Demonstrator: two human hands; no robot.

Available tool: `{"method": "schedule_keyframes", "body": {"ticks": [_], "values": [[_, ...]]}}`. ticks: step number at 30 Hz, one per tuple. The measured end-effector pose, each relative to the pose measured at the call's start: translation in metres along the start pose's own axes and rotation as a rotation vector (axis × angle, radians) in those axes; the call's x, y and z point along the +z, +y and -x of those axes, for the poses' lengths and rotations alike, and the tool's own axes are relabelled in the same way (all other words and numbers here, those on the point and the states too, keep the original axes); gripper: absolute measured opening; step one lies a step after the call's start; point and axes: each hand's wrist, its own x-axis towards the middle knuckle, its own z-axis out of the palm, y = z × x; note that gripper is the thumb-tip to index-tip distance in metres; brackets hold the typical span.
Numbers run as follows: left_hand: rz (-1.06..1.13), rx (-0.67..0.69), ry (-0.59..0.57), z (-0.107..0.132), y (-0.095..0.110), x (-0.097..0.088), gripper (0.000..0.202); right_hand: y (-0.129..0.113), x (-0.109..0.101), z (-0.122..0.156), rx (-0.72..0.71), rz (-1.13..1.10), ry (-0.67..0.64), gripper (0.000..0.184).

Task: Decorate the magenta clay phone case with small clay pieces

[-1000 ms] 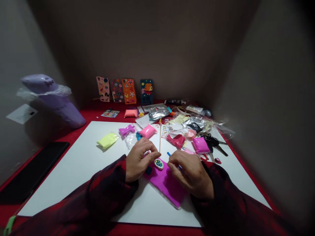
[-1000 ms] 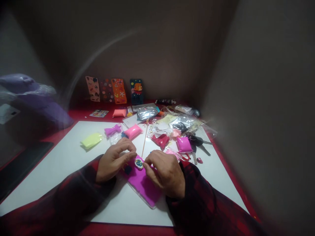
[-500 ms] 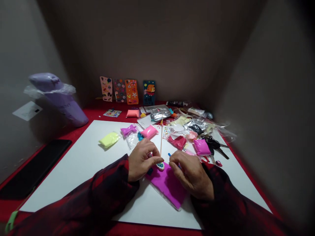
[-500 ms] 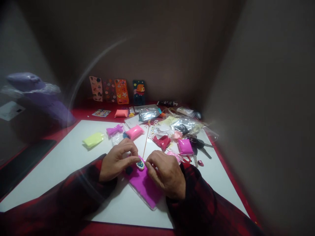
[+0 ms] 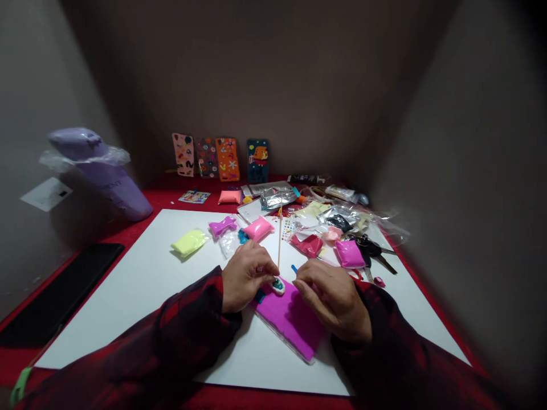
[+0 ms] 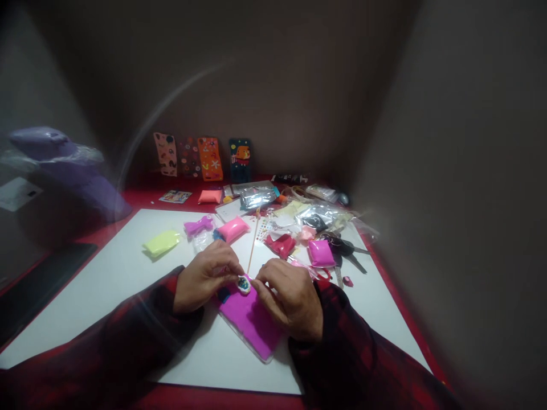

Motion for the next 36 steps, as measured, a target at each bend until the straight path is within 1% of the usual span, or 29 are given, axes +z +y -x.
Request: {"method": "schedule_keyframes", "body": {"ticks": [2, 6, 14, 17, 20, 24, 28, 32, 36], "values": [[-0.005, 0.009, -0.002, -0.0002, -0.0005, 0.0007, 0.008, 0.0008, 0.0004, -0.0001, -0.008, 0.003, 0.02, 0.01], [-0.009, 0.029, -0.007, 0.0001, -0.0024, 0.002, 0.01, 0.0021, 0.0011, 0.0007, -0.026, -0.008, 0.058, 0.017], [-0.021, 0.065, -0.03, 0.0015, -0.0044, 0.0011, 0.016, -0.0004, -0.0002, -0.0003, -0.022, 0.018, 0.065, 0.008], [-0.007, 0.056, -0.016, 0.0021, -0.0031, 0.001, 0.016, -0.002, -0.0011, -0.0016, -0.009, 0.029, 0.064, 0.011], [0.012, 0.015, 0.015, 0.0023, -0.0009, 0.0017, 0.012, -0.0027, -0.0018, -0.0019, 0.0, 0.032, 0.072, 0.016], [0.001, -0.038, 0.024, 0.0016, 0.0021, 0.0018, 0.014, -0.0023, -0.0021, -0.0014, 0.0, 0.027, 0.067, 0.015], [-0.004, -0.001, 0.007, 0.0011, 0.0012, 0.0013, 0.013, -0.0035, -0.0027, -0.0021, -0.002, 0.019, 0.082, 0.013], [-0.005, 0.039, 0.016, 0.0019, -0.0022, 0.0022, 0.015, -0.0047, -0.0026, -0.0027, 0.004, 0.027, 0.112, 0.01], [-0.003, 0.022, 0.044, 0.0026, -0.0026, 0.0025, 0.017, -0.0023, -0.0011, -0.001, 0.004, 0.002, 0.138, 0.013]]}}
